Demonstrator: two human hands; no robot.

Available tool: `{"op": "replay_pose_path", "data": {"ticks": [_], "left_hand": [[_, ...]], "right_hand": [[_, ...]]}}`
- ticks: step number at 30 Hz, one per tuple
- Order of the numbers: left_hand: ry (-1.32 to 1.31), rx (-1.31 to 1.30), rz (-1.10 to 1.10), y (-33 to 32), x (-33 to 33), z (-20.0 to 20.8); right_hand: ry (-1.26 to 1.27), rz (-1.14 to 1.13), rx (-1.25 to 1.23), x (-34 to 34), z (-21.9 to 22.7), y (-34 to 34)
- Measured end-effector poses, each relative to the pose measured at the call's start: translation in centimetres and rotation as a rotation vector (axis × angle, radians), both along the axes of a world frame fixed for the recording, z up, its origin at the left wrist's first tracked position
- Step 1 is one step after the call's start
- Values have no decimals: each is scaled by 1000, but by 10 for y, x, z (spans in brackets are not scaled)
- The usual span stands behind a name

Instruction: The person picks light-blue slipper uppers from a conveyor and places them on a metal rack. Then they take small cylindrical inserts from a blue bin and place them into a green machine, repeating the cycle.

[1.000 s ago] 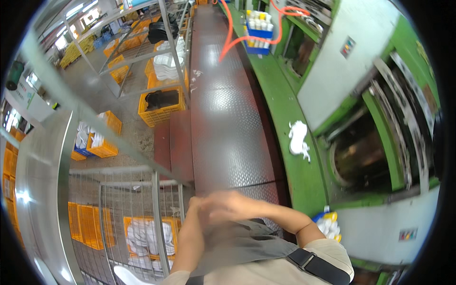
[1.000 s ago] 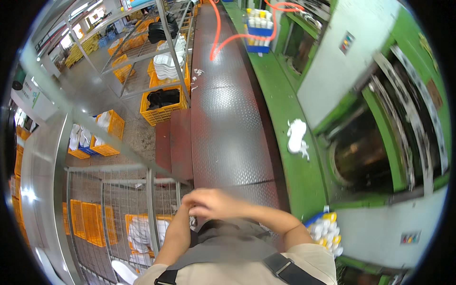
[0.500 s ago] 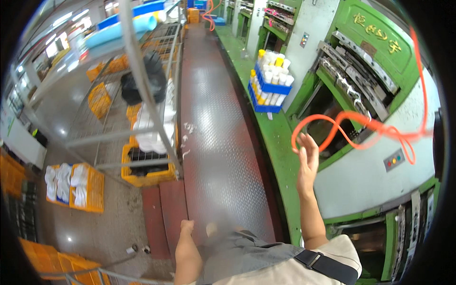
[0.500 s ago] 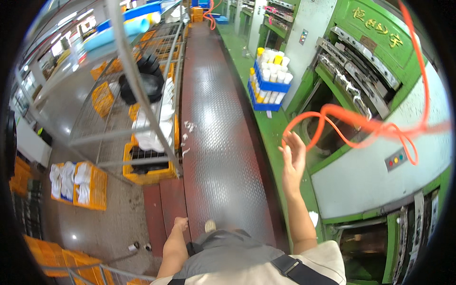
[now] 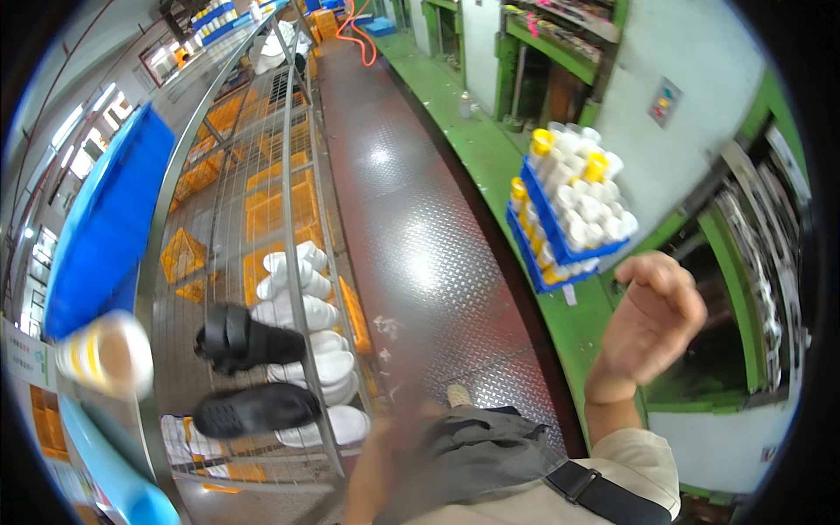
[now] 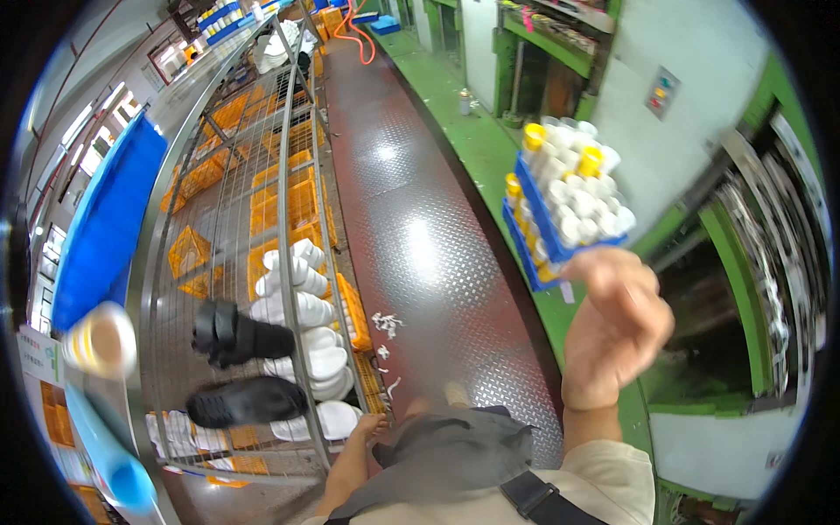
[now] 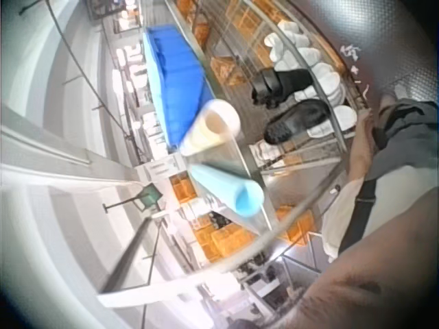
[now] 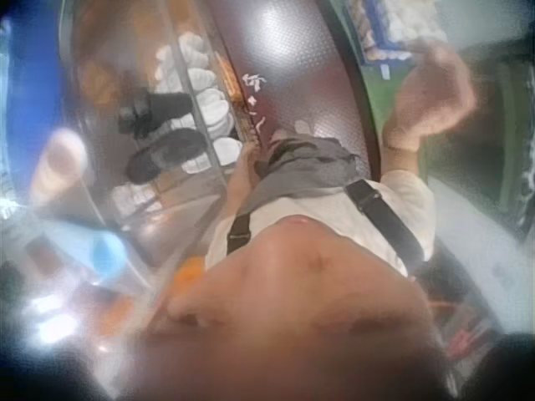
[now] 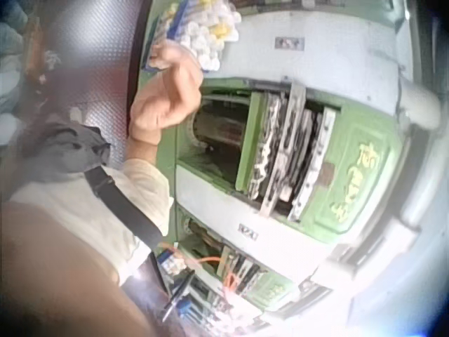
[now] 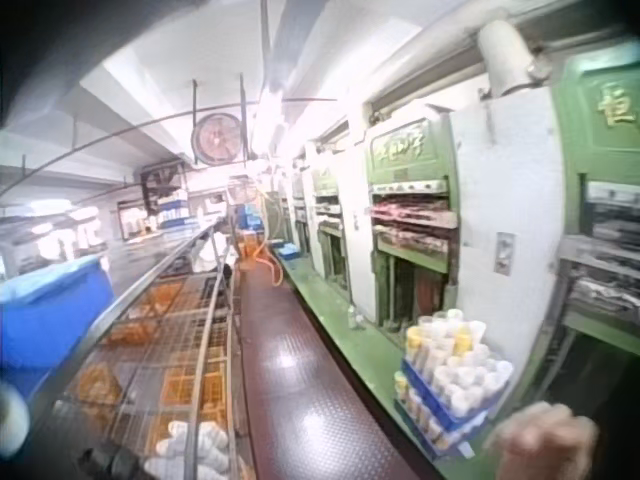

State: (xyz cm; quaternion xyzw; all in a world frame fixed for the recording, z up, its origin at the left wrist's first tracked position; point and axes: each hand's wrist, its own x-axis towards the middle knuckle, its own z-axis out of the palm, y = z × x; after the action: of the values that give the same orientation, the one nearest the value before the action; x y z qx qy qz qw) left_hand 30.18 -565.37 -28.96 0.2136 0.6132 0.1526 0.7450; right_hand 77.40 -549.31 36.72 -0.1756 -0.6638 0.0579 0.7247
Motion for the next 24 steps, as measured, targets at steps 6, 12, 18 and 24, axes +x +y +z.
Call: {"op": "replay_pose_path", "data": {"ticks": [6, 12, 18, 24], "left_hand": [[379, 273, -78, 203, -32, -24], [536, 14, -246, 562, -45, 52], [760, 693, -171, 999, -84, 170], [632, 708, -42, 1298, -134, 214]], "right_hand": [[-101, 552, 210, -94, 70, 259], [-68, 533, 305, -168, 86, 567], [52, 376, 424, -194, 108, 843], [-84, 651, 113, -234, 51, 1187]]}}
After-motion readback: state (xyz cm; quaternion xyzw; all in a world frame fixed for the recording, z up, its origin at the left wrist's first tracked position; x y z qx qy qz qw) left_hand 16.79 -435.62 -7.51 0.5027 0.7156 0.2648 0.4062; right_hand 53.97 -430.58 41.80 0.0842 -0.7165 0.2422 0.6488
